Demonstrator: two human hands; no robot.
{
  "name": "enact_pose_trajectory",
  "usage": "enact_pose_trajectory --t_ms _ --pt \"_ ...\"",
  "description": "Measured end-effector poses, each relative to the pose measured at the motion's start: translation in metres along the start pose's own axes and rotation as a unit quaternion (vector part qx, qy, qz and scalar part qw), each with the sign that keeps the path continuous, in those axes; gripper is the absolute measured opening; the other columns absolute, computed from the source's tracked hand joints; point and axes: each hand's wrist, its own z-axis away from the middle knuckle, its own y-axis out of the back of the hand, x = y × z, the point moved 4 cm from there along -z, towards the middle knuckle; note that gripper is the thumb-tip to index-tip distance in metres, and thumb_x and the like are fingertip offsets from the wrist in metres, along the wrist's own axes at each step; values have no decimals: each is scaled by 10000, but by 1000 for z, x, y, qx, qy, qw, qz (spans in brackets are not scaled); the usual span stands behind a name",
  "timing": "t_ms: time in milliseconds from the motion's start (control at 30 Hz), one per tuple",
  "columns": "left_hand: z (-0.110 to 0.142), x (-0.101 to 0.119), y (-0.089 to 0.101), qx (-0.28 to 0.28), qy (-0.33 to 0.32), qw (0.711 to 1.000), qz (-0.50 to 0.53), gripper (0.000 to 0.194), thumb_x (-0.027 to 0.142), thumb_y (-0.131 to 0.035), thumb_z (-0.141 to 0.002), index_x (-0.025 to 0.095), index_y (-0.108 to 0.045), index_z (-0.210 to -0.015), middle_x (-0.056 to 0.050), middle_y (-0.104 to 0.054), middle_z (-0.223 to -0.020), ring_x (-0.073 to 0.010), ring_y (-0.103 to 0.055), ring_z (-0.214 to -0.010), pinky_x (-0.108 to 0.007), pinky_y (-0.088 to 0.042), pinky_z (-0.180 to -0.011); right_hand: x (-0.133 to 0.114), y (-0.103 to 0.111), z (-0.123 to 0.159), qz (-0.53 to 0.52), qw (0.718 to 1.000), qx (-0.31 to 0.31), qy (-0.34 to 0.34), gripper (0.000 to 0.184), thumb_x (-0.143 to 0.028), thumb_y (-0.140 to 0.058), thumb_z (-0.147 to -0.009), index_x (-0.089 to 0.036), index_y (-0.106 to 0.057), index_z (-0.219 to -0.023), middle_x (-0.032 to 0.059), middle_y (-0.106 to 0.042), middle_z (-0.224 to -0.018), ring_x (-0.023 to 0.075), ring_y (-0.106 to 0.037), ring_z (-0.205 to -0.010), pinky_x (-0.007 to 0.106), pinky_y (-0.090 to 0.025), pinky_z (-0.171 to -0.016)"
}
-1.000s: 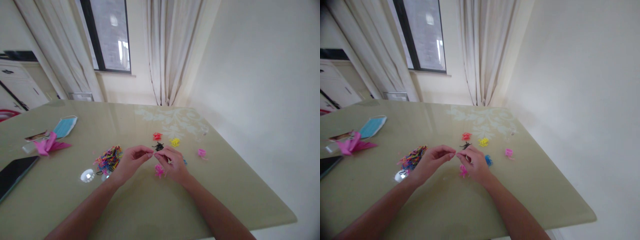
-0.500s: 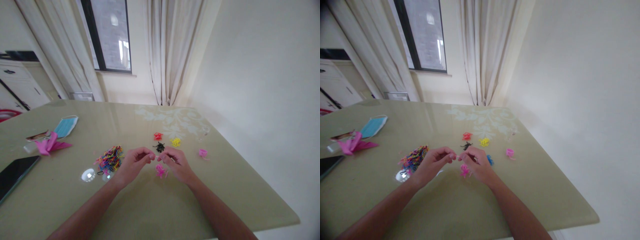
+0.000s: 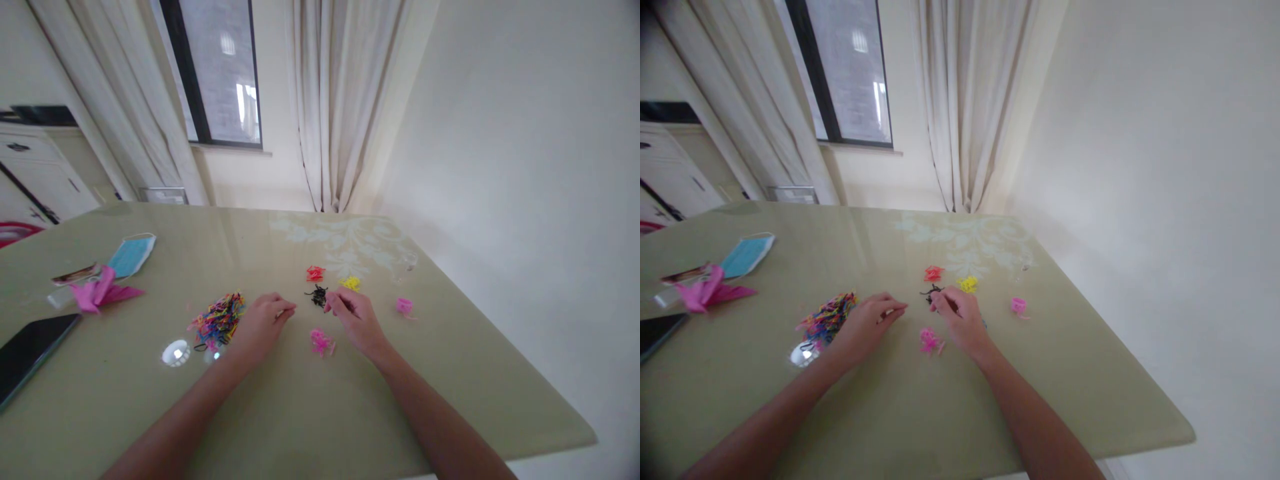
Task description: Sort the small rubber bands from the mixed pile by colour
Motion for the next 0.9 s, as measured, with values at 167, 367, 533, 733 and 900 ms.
enact_pose_trajectory --t_ms 167,367,533,733,900 --pt "-4 -28 15 6 58 989 -137 225 334 -617 -958 196 -786 -1013 -110 -767 -1088 -309 -702 -1053 -415 -499 -968 1 1 1 8 1000 5 2 468 -519 -564 -1015 -178 -713 -731 -11 -523 -613 130 -448 -562 263 -324 -550" --pt "-5 -28 9 -27 74 988 -131 183 255 -585 -965 196 -755 -930 -93 -754 -1047 -269 -709 -998 -366 -504 -892 0 1 1 15 1000 13 12 448 -479 -565 -1015 -179 -703 -713 -10 -532 -609 129 -441 -561 263 -319 -552" --pt "-5 -27 7 -30 60 983 -168 245 248 -525 -1009 183 -748 -930 -107 -748 -1023 -272 -700 -1003 -368 -493 -894 -1 2 1 14 1000 17 11 434 -462 -567 -1013 -178 -704 -715 -7 -547 -621 127 -440 -561 262 -320 -552" --pt "-2 -25 9 -42 65 981 -175 185 208 -551 -985 178 -726 -932 -113 -735 -1049 -274 -693 -1019 -376 -487 -916 -1 2 1 19 1000 16 11 418 -440 -566 -1013 -181 -704 -716 -9 -544 -620 127 -442 -562 264 -322 -556" --pt "-1 -21 5 -57 34 986 -150 202 162 -498 -981 171 -665 -867 -123 -721 -982 -275 -676 -986 -388 -475 -908 1 8 1 30 998 61 9 441 -466 -550 -1016 -182 -691 -709 -12 -528 -611 136 -459 -570 270 -332 -560"
